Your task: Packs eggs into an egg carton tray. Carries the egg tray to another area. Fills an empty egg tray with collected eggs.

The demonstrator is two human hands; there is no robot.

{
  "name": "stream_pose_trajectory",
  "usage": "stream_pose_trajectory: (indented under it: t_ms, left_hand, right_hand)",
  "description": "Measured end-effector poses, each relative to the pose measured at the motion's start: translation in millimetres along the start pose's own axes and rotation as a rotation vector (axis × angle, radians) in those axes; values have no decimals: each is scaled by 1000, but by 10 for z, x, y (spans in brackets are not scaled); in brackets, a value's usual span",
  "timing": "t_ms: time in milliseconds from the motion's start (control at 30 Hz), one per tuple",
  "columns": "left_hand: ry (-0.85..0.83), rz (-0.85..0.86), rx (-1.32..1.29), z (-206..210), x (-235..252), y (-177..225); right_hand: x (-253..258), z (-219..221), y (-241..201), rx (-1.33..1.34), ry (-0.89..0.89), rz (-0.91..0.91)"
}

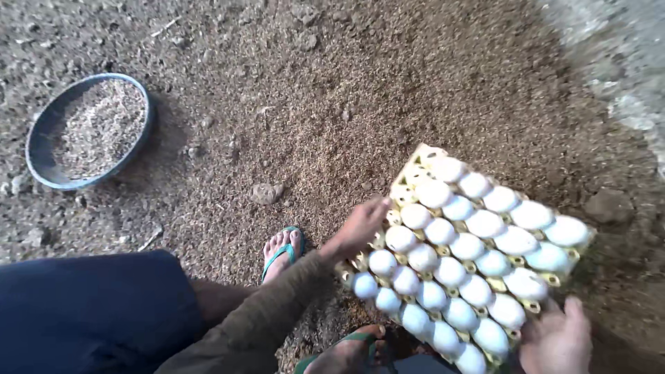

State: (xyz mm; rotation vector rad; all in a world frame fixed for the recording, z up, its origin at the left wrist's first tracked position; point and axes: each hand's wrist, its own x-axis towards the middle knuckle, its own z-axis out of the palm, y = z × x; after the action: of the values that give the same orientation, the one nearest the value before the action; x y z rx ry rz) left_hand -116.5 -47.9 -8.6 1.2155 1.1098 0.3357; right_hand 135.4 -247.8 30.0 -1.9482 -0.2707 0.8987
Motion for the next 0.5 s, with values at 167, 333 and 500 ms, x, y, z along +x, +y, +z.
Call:
stream_pose_trajectory:
  t_ms: [167, 333, 500]
  left_hand:
    - [239, 15, 29, -1111, 161, -39]
    - [515, -130, 25, -2057, 433, -86]
    - [523, -285, 186, -2752, 764, -556]
  right_hand:
    - [230, 1072, -492, 139, -299, -85]
    - [519, 2268, -385, 45, -500, 14]
    - [675, 3100, -327, -157, -552, 155]
